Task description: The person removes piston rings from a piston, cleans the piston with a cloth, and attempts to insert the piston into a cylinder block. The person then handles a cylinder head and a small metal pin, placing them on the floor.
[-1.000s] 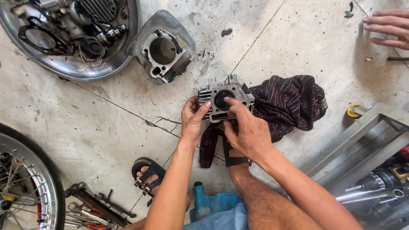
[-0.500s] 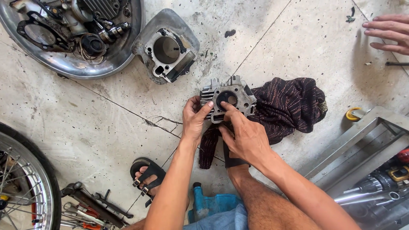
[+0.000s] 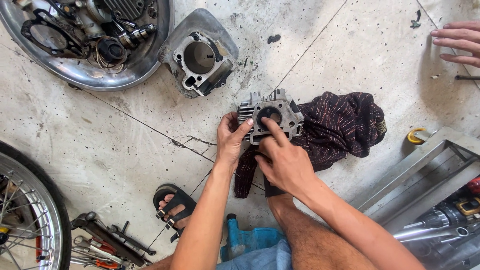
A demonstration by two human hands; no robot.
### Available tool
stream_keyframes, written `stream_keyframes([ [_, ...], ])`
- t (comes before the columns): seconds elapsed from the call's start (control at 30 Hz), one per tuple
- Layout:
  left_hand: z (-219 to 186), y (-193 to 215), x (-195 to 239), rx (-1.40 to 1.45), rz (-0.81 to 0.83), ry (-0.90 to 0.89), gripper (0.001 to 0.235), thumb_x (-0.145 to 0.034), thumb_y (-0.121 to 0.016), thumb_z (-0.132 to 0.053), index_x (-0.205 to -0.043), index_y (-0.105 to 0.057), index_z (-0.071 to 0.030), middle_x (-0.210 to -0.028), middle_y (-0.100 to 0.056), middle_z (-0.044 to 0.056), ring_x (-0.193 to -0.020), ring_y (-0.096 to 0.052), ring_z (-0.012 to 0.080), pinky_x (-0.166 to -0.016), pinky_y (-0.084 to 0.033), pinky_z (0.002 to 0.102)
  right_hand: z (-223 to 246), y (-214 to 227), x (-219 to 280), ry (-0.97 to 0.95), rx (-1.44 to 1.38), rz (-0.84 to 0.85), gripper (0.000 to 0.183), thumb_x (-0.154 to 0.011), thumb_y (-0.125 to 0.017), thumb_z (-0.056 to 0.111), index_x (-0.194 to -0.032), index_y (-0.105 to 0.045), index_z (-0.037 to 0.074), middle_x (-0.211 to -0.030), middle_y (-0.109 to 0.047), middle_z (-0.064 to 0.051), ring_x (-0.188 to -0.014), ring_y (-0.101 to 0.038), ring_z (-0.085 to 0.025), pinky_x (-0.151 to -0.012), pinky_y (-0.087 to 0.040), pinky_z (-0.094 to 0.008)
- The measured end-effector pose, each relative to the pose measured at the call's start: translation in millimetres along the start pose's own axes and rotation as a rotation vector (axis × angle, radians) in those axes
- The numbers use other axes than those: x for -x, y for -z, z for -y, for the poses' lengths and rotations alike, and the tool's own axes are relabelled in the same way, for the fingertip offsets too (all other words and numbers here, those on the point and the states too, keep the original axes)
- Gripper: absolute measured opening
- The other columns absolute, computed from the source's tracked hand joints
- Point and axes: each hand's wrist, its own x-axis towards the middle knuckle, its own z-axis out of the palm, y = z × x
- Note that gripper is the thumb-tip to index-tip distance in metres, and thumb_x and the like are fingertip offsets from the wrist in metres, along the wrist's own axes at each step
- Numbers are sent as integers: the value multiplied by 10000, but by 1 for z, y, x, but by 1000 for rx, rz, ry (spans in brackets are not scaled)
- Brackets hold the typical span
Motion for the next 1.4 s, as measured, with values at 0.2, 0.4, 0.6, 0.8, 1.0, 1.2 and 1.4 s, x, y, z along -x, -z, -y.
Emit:
stream_keyframes([
  [0.2,-5,-2,1,-1,1,-1,475,-754,-911,-234,-1102,-627,-79,-927,-642,35,-885,-596,126,-748,-512,253,2,0,0,9,-62,-83,204,-854,-709,190,-981,-558,137,-1485,-504,-121,-708,-742,-377,-540,-612,-451],
  [0.4,3,3,-2,-14,-8,1,495,-751,-919,-231,-1111,-620,-69,-929,-626,49,-888,-583,143,-755,-512,277,0,-3,-1,-25,-101,108,212,-836,-721,202,-972,-580,122,-1523,-446,-150,-614,-729,-436,-517,-625,-516],
  [0.6,7,6,-6,-9,-11,2,491,-753,-920,-229,-1105,-619,-69,-918,-628,55,-866,-579,142,-726,-496,273,-11,1,-4,-41,-104,151,194,-831,-707,264,-961,-602,166,-1468,-534,-64,-681,-750,-401,-561,-624,-507],
  [0.8,-4,-4,-1,40,-2,25,467,-748,-905,-209,-1087,-609,-86,-880,-631,22,-810,-587,103,-651,-453,214,-21,22,-27,-63,6,-11,316,-846,-753,222,-1148,-662,204,-1211,-614,-28,-768,-759,-325,-631,-635,-444],
  [1.0,-6,-3,-1,33,7,35,461,-738,-909,-215,-1068,-609,-99,-857,-637,10,-789,-589,97,-628,-434,203,-24,10,-45,-8,167,30,296,-853,-754,231,-1142,-691,205,-1114,-612,-38,-727,-744,-286,-626,-637,-417],
  [1.2,-4,0,-3,11,4,18,485,-732,-923,-238,-1073,-615,-82,-887,-654,48,-836,-602,132,-692,-491,239,-31,48,-42,-5,160,0,272,-794,-782,267,-1021,-739,123,-897,-685,-74,-690,-736,-275,-579,-597,-383],
  [1.4,-27,-7,28,-438,-117,-298,573,-791,-795,-400,-1176,-550,-53,-994,-555,110,-889,-535,216,-774,-486,367,-33,96,-10,-423,-310,-62,289,-755,-784,135,-1043,-762,113,-702,-677,-50,-545,-574,-157,-484,-441,-269],
])
